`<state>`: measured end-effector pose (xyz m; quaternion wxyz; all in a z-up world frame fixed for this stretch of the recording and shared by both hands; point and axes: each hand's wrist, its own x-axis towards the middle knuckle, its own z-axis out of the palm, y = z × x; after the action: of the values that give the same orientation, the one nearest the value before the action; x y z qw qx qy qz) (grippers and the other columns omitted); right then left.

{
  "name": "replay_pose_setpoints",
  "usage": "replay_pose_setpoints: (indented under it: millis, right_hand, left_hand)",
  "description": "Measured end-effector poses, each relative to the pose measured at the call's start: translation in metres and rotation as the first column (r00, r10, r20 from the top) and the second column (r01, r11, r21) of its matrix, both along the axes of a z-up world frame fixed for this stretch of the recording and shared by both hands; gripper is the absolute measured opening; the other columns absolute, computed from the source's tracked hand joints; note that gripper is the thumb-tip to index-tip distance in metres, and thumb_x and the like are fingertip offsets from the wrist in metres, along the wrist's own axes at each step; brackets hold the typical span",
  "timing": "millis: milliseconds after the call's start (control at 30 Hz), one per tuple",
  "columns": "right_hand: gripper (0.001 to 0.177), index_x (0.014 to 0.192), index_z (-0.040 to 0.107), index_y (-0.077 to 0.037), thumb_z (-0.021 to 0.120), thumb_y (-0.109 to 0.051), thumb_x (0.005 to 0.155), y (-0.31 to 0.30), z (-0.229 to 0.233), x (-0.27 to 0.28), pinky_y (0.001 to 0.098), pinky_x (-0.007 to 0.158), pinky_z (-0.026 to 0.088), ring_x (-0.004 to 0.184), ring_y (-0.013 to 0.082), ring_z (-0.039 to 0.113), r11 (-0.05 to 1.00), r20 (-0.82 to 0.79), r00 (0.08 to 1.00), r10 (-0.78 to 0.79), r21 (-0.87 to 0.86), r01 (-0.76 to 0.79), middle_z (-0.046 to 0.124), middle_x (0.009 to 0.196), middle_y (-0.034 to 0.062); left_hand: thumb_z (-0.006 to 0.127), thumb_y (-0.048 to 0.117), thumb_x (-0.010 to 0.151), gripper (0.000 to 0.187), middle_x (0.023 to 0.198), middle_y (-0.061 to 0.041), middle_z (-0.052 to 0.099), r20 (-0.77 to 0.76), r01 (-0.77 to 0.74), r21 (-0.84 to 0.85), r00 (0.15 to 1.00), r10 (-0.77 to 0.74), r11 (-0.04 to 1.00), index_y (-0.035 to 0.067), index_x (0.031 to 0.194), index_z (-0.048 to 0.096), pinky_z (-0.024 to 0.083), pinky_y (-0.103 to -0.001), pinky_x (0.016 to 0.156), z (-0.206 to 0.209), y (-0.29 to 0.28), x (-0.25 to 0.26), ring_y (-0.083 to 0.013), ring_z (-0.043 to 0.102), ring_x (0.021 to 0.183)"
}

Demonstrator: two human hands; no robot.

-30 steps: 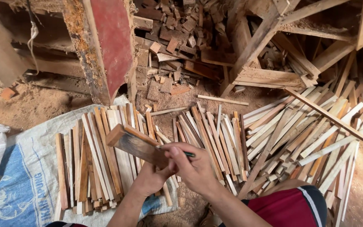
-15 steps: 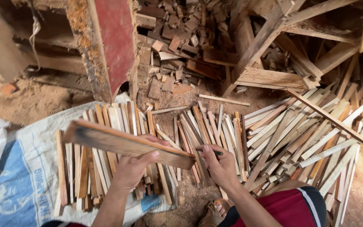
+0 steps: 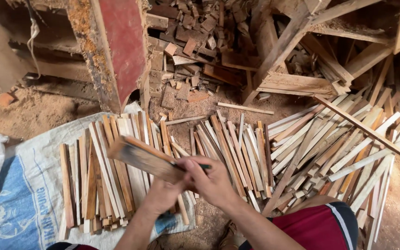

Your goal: Sorting and marking thin wooden strips in a workshop

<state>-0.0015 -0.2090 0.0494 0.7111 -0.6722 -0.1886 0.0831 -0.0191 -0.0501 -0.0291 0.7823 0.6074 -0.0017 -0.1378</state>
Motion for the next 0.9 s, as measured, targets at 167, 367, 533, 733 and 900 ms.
replay_pose_setpoints:
  millis: [167,367,533,733,900]
  right_hand:
    - [0.024,0.1,0.08,-0.002,0.062,-0.018,0.099,-0.059,-0.041,-0.005,0.0245,0.029,0.04,0.037,0.012,0.051,0.979,-0.292,0.947,-0.132,-0.186,0.079,0.067,0.063,0.0079]
    - [0.032,0.124,0.07,-0.007,0.059,-0.02,0.097,-0.057,-0.033,-0.006,0.0323,0.056,0.053,0.074,0.0191,0.062,0.941,-0.083,0.986,-0.144,-0.321,0.111,0.067,0.101,0.0116]
    - [0.032,0.123,0.075,-0.012,0.059,-0.024,0.097,-0.043,-0.071,-0.017,0.0261,0.059,0.063,0.069,0.0135,0.072,0.815,-0.362,0.924,-0.124,-0.568,-0.113,0.079,0.094,0.0069]
    - [0.027,0.09,0.071,-0.009,0.053,-0.021,0.107,-0.004,-0.105,-0.012,0.0238,0.041,0.039,0.048,0.0105,0.046,0.863,-0.407,0.87,-0.276,-0.503,0.039,0.053,0.062,-0.0014]
    - [0.038,0.119,0.077,-0.015,0.06,-0.043,0.099,0.046,-0.141,0.002,0.048,0.092,0.056,0.11,0.0358,0.069,0.78,-0.337,0.832,-0.441,-0.603,0.169,0.076,0.108,0.0172]
  left_hand:
    - [0.072,-0.002,0.082,0.039,0.113,-0.021,0.076,0.128,0.011,-0.371,0.991,0.039,0.929,0.002,0.119,0.064,0.061,-0.054,0.099,0.027,0.028,0.007,-0.032,0.074,0.106]
    - [0.07,-0.002,0.08,0.061,0.122,-0.019,0.076,-0.076,-0.006,-0.23,0.997,-0.012,0.973,0.006,0.138,0.058,0.053,-0.056,0.11,0.036,0.018,0.003,-0.0311,0.07,0.117]
    - [0.064,-0.005,0.077,0.088,0.148,-0.023,0.058,-0.291,0.017,-0.182,0.954,-0.071,0.983,0.01,0.158,0.031,0.048,-0.05,0.113,0.044,0.011,0.006,-0.0334,0.059,0.134]
    - [0.066,-0.004,0.092,0.042,0.086,-0.014,0.058,-0.544,-0.112,0.289,0.798,0.259,0.951,-0.008,0.132,0.054,0.06,-0.029,0.066,0.075,0.04,0.016,-0.022,0.061,0.068]
    - [0.05,0.006,0.091,0.039,0.068,-0.016,0.065,-0.213,-0.405,0.397,0.832,0.512,0.824,0.0,0.13,0.049,0.058,-0.038,0.047,0.027,0.082,0.019,-0.0279,0.067,0.047]
